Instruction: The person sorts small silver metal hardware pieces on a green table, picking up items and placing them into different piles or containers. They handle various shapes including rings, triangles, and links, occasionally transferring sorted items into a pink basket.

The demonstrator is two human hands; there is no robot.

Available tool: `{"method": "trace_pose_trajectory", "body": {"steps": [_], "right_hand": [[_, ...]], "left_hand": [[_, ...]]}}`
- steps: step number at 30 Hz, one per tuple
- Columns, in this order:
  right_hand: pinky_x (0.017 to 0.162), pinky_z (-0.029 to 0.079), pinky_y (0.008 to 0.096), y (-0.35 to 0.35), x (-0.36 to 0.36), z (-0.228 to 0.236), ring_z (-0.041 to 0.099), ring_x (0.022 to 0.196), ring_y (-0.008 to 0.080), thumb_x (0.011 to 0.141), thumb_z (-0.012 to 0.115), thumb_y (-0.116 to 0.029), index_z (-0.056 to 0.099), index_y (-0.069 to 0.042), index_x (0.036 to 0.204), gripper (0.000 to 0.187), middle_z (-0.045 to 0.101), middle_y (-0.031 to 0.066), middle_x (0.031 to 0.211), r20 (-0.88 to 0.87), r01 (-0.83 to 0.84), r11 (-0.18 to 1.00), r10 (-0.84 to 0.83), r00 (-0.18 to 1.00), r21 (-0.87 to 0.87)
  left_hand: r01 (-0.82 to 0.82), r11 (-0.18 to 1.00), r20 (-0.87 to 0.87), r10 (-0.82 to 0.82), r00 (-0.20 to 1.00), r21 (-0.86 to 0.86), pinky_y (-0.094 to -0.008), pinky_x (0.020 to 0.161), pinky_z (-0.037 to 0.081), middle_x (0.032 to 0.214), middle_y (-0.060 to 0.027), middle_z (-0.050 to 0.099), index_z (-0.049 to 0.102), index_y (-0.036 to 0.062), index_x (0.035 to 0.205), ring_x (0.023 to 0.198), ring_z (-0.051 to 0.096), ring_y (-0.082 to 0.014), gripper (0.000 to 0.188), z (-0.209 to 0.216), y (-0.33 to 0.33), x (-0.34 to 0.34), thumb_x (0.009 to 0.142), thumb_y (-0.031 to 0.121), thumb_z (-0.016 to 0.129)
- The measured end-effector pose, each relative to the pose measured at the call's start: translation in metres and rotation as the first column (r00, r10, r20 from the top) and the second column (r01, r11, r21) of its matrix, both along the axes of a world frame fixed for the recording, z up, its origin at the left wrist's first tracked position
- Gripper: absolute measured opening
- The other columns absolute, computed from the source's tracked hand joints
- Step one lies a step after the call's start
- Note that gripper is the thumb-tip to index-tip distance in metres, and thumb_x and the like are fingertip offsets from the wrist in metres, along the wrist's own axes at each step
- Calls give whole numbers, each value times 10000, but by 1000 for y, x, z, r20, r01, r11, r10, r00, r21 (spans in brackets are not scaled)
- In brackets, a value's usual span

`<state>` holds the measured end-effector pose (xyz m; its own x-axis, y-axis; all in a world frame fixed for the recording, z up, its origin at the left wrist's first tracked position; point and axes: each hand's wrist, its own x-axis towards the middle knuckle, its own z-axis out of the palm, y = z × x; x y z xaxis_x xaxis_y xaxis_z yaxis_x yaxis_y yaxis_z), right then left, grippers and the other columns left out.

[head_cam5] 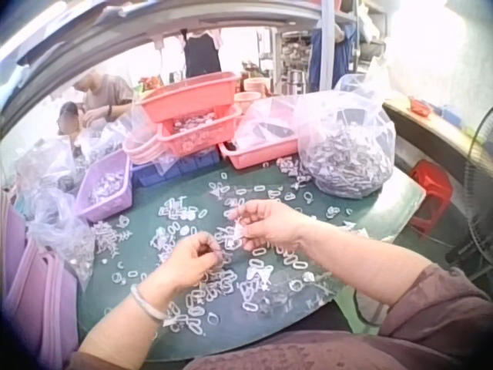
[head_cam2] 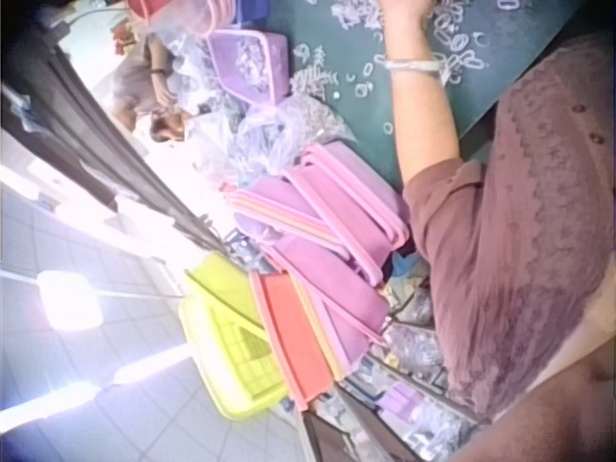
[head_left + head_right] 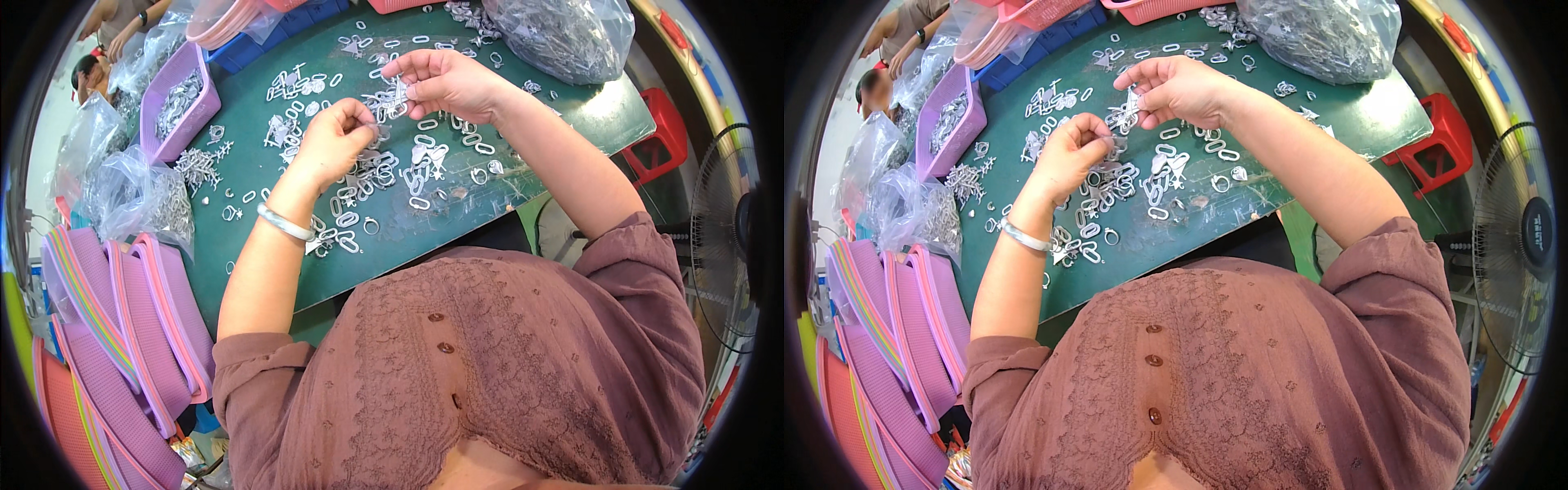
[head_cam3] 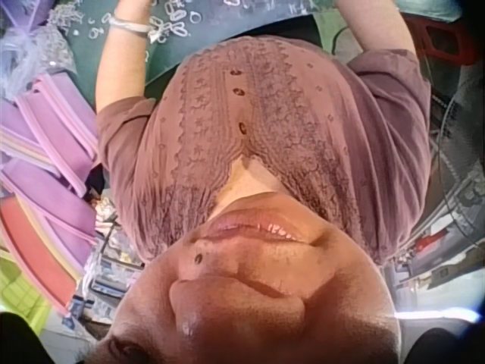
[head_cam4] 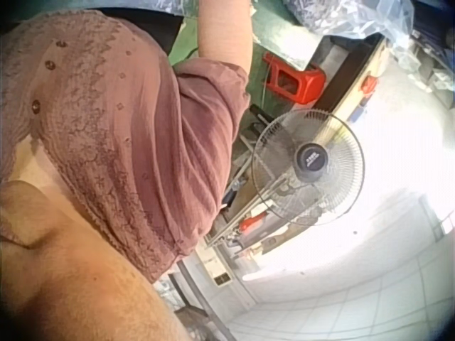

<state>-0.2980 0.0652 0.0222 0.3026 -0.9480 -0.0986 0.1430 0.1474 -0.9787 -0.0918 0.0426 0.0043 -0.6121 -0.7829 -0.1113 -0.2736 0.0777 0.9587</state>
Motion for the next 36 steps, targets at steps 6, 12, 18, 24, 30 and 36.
{"method": "trace_pose_trajectory", "body": {"steps": [6, 12, 18, 24, 30, 36], "right_hand": [[692, 435, 231, -2, -4, -15, 542, 808, 113, 779, 536, 9, 557, -48, 961, 191, 536, -3, 817, 143, 45, 997, -36, 989, -57], [700, 443, 265, 3, 1, -9, 548, 807, 159, 773, 522, 5, 544, -28, 885, 118, 547, 33, 829, 380, 17, 998, -40, 924, 64], [594, 439, 275, 0, 7, -16, 520, 640, 122, 752, 555, -25, 539, -22, 850, 99, 532, 25, 734, 303, -15, 992, -23, 953, 122], [554, 418, 280, 12, 43, -18, 513, 627, 161, 704, 652, -229, 543, -19, 755, 243, 518, 38, 683, -594, -60, 863, -293, 749, -501], [580, 431, 361, 9, 64, -1, 538, 657, 276, 698, 608, -192, 533, -26, 721, 184, 524, 102, 707, -590, -173, 615, -580, 562, -769], [663, 478, 374, 4, 73, 17, 562, 773, 276, 714, 565, -211, 574, -38, 797, 193, 533, 103, 803, -636, -385, 508, -654, 411, -771]], "left_hand": [[-80, 917, -194, 167, 967, 391, -211, 566, 471, 784, -27, 579, 511, 62, 877, 654, 547, -87, 70, 10, -2, 9, 826, 104, 535], [-74, 895, -220, 187, 957, 440, -234, 619, 492, 872, -65, 610, 500, 86, 910, 709, 572, -102, 69, 11, -1, 14, 863, 137, 497], [-66, 907, -365, 232, 902, 415, -281, 685, 504, 837, -40, 577, 506, 76, 880, 739, 566, -131, 40, 10, 3, 10, 852, 104, 510], [-235, 903, -371, 369, 852, 360, -311, 705, 512, 825, -54, 560, 504, 49, 866, 745, 560, -149, 54, 13, 9, 6, 834, 79, 535], [-381, 907, -349, 421, 837, 179, -258, 585, 513, 766, -54, 551, 508, 11, 792, 663, 560, -133, 59, 29, 7, 9, 798, 29, 565], [-422, 900, -166, 402, 901, -112, -243, 633, 502, 766, -62, 570, 499, 9, 805, 676, 574, -132, 90, 31, 0, 29, 812, 63, 571]]}}
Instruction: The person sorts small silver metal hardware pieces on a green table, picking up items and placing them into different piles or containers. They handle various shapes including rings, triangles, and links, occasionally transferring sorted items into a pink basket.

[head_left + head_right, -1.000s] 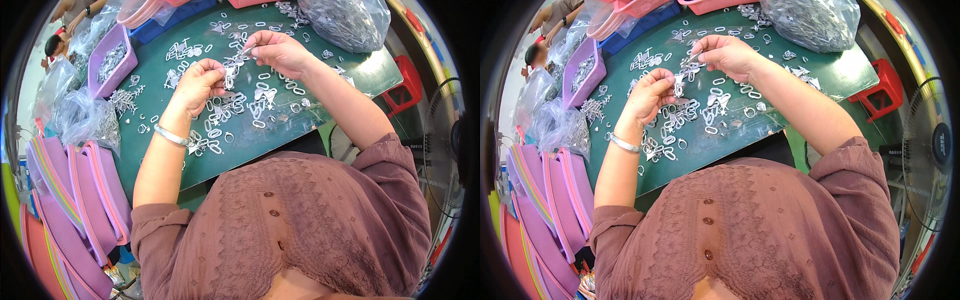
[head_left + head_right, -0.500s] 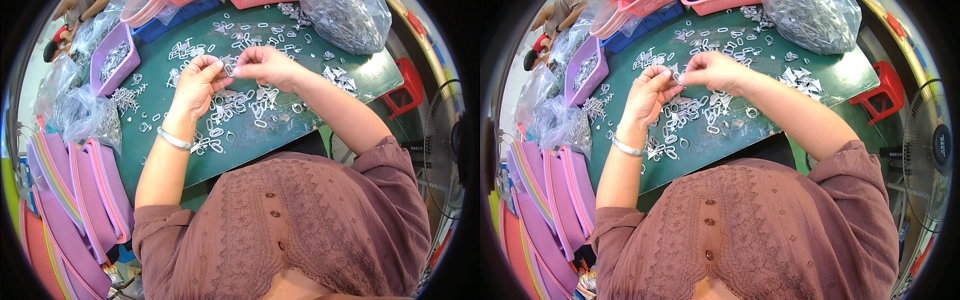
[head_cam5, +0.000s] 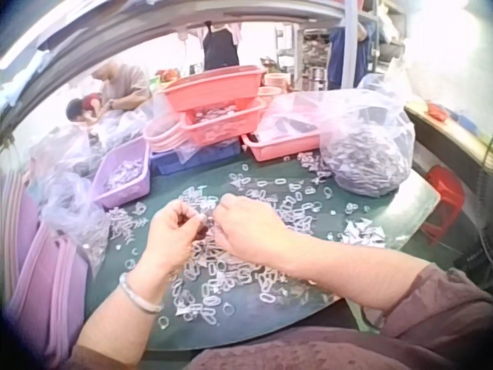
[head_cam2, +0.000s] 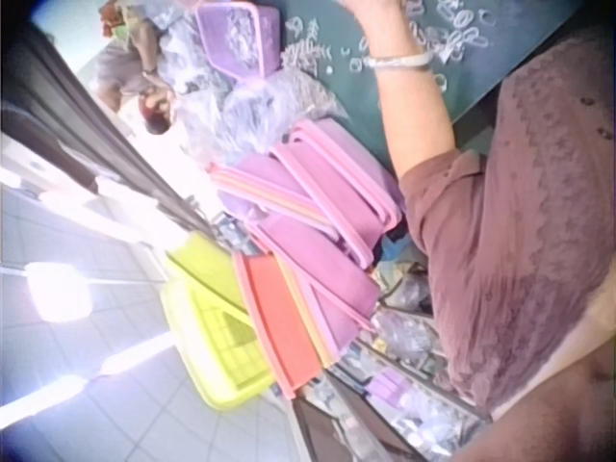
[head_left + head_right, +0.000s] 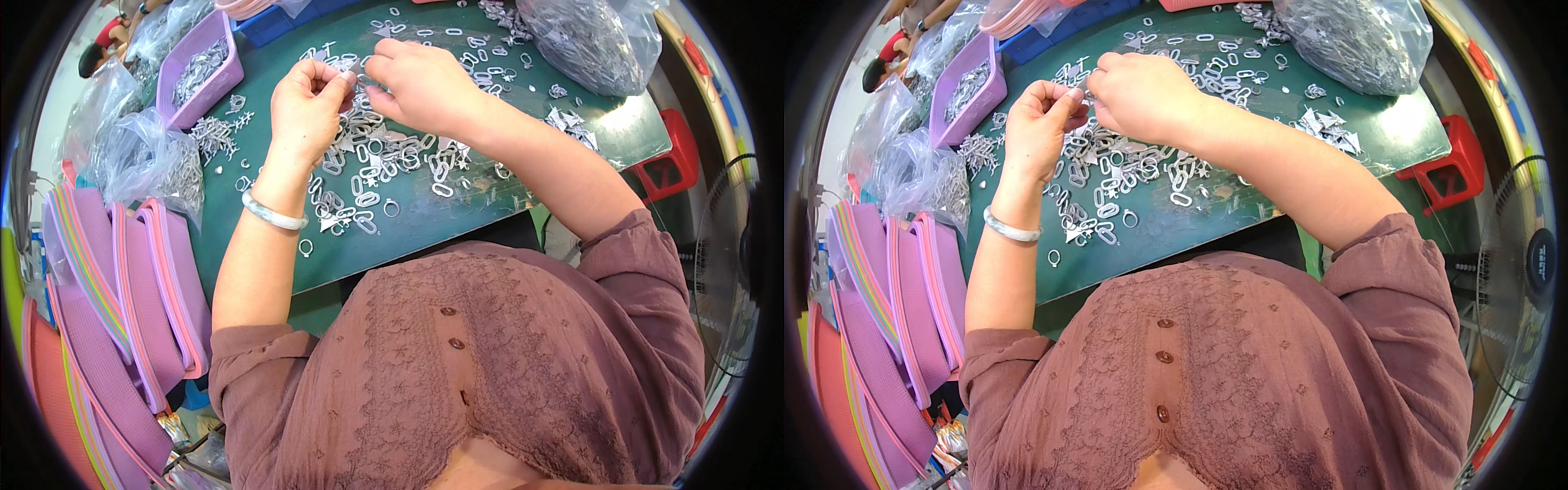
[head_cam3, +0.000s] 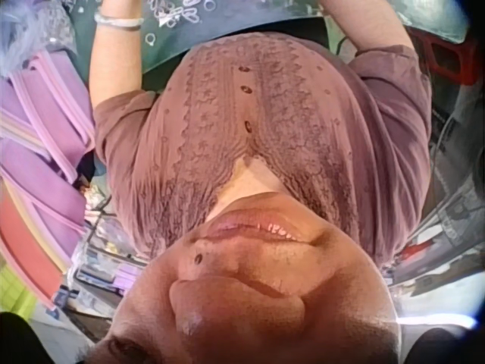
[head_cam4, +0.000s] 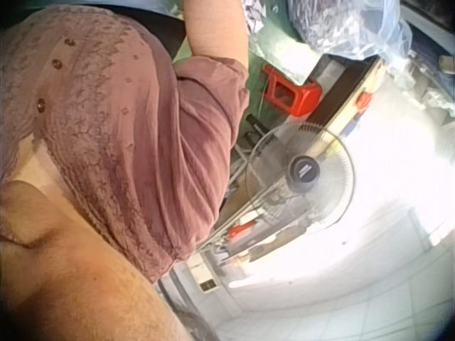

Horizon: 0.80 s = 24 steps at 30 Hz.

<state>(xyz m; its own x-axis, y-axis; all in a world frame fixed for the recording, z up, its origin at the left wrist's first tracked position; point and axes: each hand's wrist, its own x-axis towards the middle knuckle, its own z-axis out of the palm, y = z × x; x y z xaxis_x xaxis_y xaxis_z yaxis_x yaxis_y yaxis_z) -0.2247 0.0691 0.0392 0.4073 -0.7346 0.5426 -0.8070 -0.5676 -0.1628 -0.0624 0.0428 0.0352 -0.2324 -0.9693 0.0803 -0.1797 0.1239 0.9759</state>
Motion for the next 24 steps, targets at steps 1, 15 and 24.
{"method": "trace_pose_trajectory", "body": {"steps": [1, 15, 24], "right_hand": [[654, 474, 371, -2, 1, -1, 555, 760, 278, 724, 567, -203, 558, -38, 779, 174, 518, 97, 785, -30, -10, 999, 8, 1000, -42], [684, 454, 383, -26, -14, -26, 559, 797, 302, 720, 577, -151, 576, -33, 752, 123, 565, 114, 827, -158, -49, 875, 141, 977, 481], [694, 458, 400, -29, -21, -4, 573, 807, 324, 677, 509, -46, 604, -36, 800, 155, 599, 160, 810, -404, 123, 801, 158, 901, 586]], "left_hand": [[-12, 1000, 27, 12, 1000, 3, -241, 630, 499, 759, -60, 570, 498, 9, 803, 670, 575, -133, 91, 1, 0, 2, 812, 63, 572], [91, 876, -495, 179, 850, 473, -326, 679, 502, 804, -86, 554, 495, 35, 880, 733, 566, -211, 90, -21, -9, 49, 811, 92, 484], [-78, 948, -27, 91, 996, 308, -193, 500, 363, 641, 26, 493, 547, 35, 877, 550, 445, -56, 178, -28, -4, 60, 738, 122, 617]]}}
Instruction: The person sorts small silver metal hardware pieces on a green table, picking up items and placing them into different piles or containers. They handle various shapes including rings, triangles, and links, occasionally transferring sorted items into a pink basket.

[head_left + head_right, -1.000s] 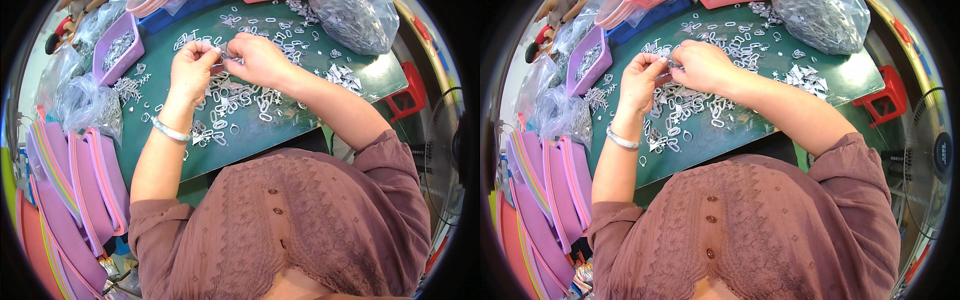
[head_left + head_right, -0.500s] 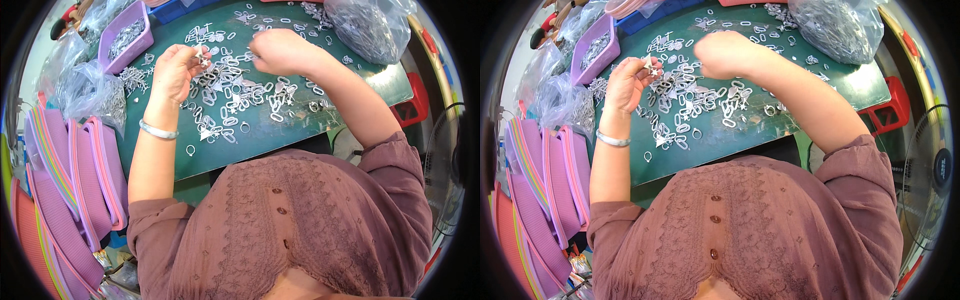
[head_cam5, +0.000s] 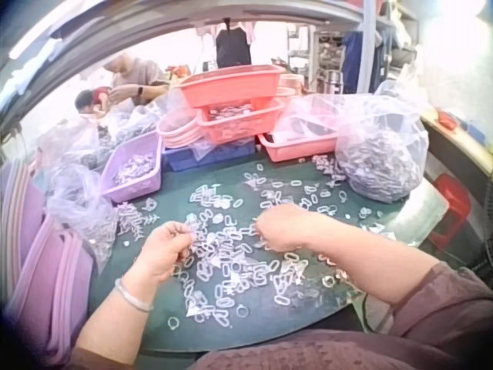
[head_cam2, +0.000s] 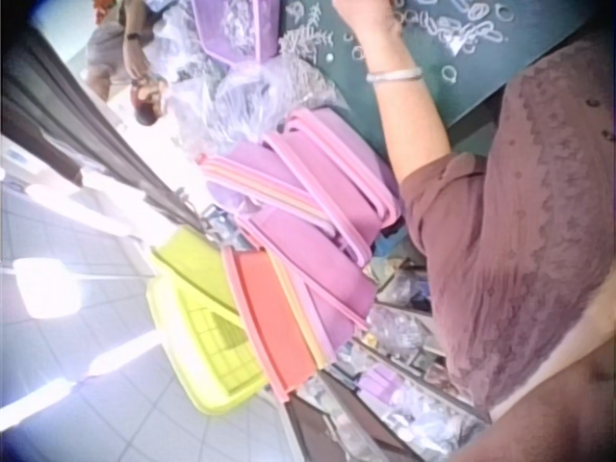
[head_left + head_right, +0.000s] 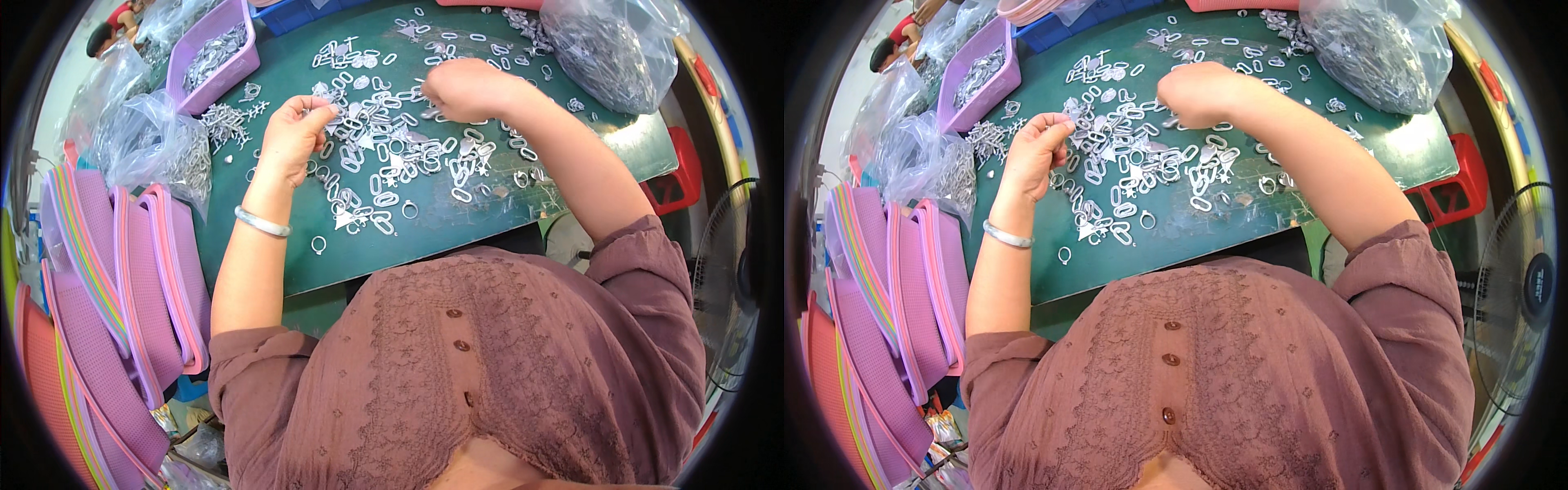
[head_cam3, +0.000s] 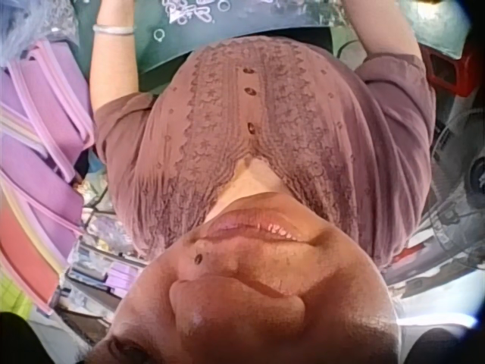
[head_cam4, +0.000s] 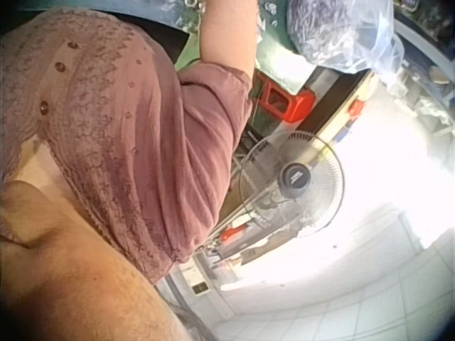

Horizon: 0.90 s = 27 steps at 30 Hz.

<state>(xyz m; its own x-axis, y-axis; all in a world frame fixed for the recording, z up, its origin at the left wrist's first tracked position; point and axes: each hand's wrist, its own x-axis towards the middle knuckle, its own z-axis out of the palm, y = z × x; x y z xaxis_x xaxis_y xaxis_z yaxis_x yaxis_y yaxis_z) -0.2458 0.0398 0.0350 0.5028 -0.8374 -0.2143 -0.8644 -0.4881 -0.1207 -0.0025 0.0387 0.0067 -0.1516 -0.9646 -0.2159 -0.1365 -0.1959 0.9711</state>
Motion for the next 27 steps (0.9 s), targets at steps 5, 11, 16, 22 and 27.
{"method": "trace_pose_trajectory", "body": {"steps": [5, 11, 16, 22, 27], "right_hand": [[677, 460, 402, -2, 2, 15, 581, 792, 312, 698, 554, -93, 606, -40, 793, 120, 606, 142, 798, 2, 6, 999, -6, 1000, 48], [751, 442, 378, -13, 25, -23, 551, 868, 301, 730, 542, -74, 586, -99, 998, 272, 566, 127, 907, 309, -130, 983, 164, 937, -126], [714, 454, 372, -23, 44, 4, 565, 831, 299, 672, 527, -26, 617, -72, 917, 265, 582, 131, 861, -22, -146, 982, 150, 988, 118], [809, 437, 385, -33, 61, -5, 542, 928, 308, 729, 542, -104, 592, -117, 1033, 309, 579, 144, 967, 179, -152, 988, 155, 972, -28], [762, 449, 383, -39, 63, -7, 563, 865, 295, 718, 546, -119, 617, -94, 945, 239, 599, 136, 902, 71, -211, 972, 205, 976, 102]], "left_hand": [[-9, 987, 275, 53, 960, -159, -186, 467, 330, 629, 45, 472, 555, 46, 907, 526, 405, -30, 143, -4, -4, 9, 776, 96, 530], [113, 960, 578, 58, 814, -255, -263, 497, 386, 566, -40, 529, 637, 75, 872, 498, 468, -99, 209, -9, -11, 19, 746, 122, 476], [160, 961, 794, 86, 601, -225, -332, 657, 453, 749, -92, 616, 636, 127, 919, 719, 591, -238, 222, -6, -11, 22, 731, 220, 562], [308, 886, 832, 139, 537, -347, -335, 633, 450, 705, -119, 600, 593, 144, 1061, 686, 591, -235, 388, -15, -31, 10, 698, 261, 662], [315, 935, 878, -10, 479, -161, -352, 792, 442, 946, -108, 621, 601, 179, 1053, 915, 572, -276, 316, -1, -30, 5, 747, 254, 613]]}}
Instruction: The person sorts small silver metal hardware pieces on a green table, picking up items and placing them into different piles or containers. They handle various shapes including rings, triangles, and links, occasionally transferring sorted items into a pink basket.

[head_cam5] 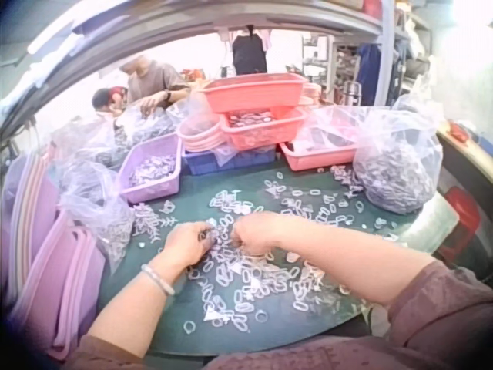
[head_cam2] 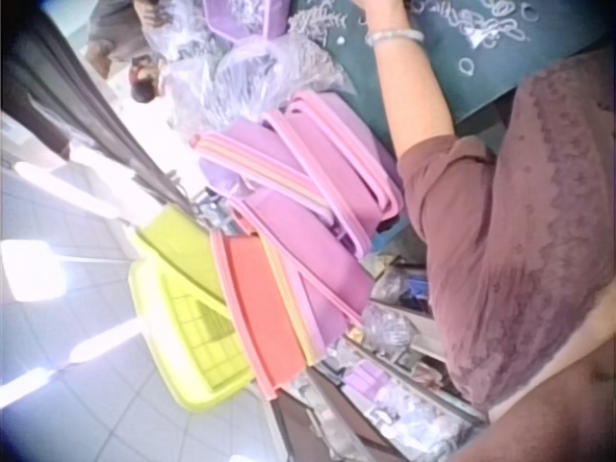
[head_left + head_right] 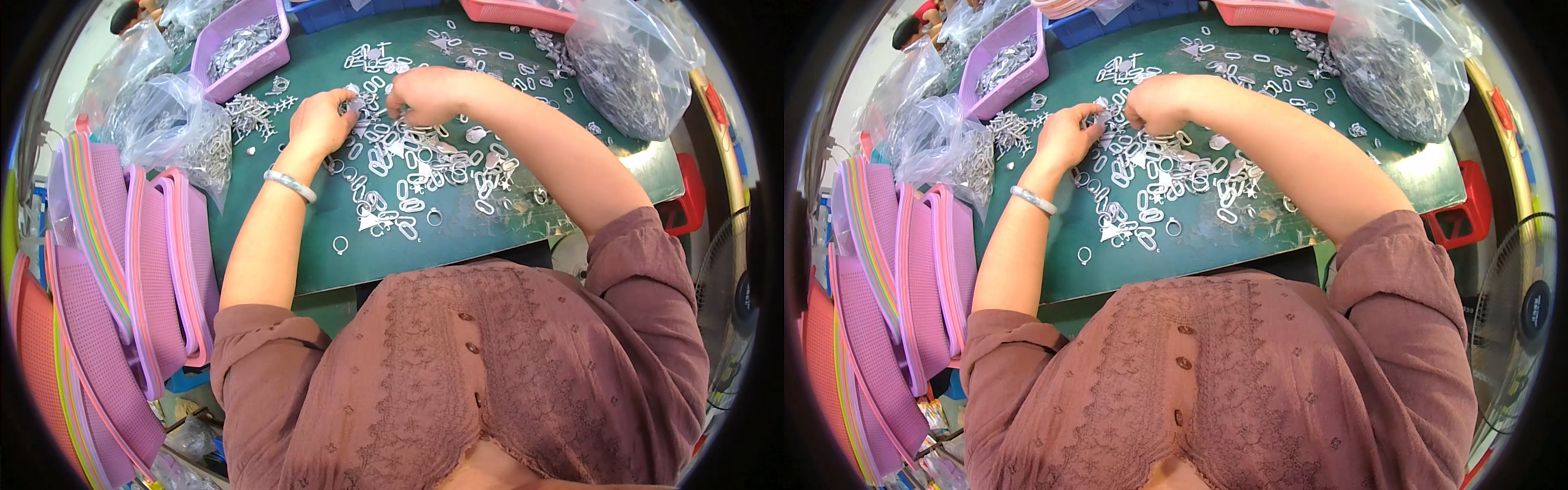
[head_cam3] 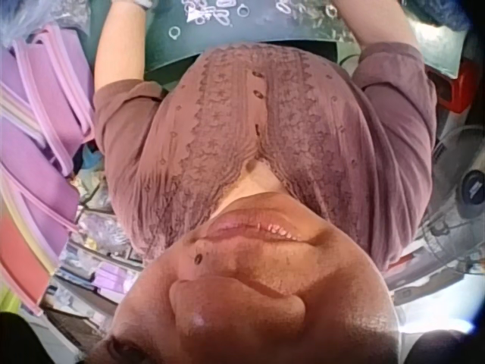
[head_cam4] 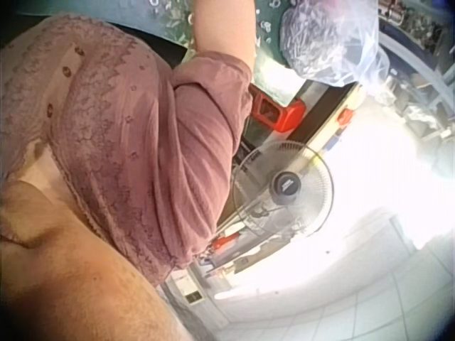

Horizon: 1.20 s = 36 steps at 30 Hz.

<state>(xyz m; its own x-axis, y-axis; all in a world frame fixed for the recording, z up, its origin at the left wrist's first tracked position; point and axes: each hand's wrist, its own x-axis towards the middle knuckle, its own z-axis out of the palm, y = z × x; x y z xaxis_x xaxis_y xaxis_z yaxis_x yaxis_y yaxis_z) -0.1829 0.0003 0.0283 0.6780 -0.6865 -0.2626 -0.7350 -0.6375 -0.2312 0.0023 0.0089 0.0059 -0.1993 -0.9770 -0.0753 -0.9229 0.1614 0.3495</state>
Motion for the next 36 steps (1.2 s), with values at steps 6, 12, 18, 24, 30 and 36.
{"method": "trace_pose_trajectory", "body": {"steps": [6, 12, 18, 24, 30, 36], "right_hand": [[685, 461, 376, -24, 12, -9, 586, 760, 298, 705, 549, -133, 631, -55, 811, 156, 619, 133, 776, 142, 108, 986, -89, 986, -131], [751, 471, 375, -43, 49, -18, 591, 880, 277, 718, 591, -230, 632, -66, 915, 260, 624, 141, 897, 177, 351, 935, -337, 925, -55], [728, 482, 372, -59, 61, -37, 606, 828, 314, 660, 560, -102, 638, 30, 819, 221, 612, 212, 863, 205, 346, 936, -327, 922, -60], [610, 469, 344, -53, 40, -24, 585, 653, 248, 636, 613, -130, 629, 36, 741, 197, 618, 169, 732, 437, 396, 906, -421, 795, 152], [412, 289, 185, -50, 12, -7, 411, 524, 53, 745, 550, -58, 486, -44, 1048, 310, 550, 18, 747, 539, 2, 584, -750, 383, 812], [447, 308, 208, -34, -3, -3, 413, 543, 69, 706, 604, -73, 483, -30, 1061, 378, 501, 13, 715, 564, -204, 527, -746, 353, 825]], "left_hand": [[-134, 984, -466, 66, 883, -115, -287, 678, 453, 824, -92, 639, 634, 99, 980, 751, 593, -189, 233, -24, -6, 27, 779, 198, 569], [-105, 903, -882, 430, 195, 417, -214, 485, 339, 656, 35, 475, 605, 52, 908, 555, 409, -80, 168, -11, 9, 35, 833, 180, 526], [241, 827, -821, 550, -154, 508, -341, 721, 482, 871, -98, 596, 545, 37, 882, 814, 583, -233, 200, -11, 22, 51, 867, 212, 450], [122, 840, -845, 534, -14, 529, -289, 607, 460, 731, -44, 566, 551, 63, 895, 658, 552, -159, 147, -10, 24, 55, 803, 177, 565], [-87, 977, -576, 186, 796, 195, -273, 563, 460, 738, -83, 606, 618, 18, 897, 599, 565, -148, 311, -16, 17, 25, 640, 175, 696], [-7, 999, -108, 11, 994, 40, -321, 656, 458, 746, -131, 617, 632, 26, 800, 693, 599, -228, 289, 2, 14, 5, 615, 236, 705]]}}
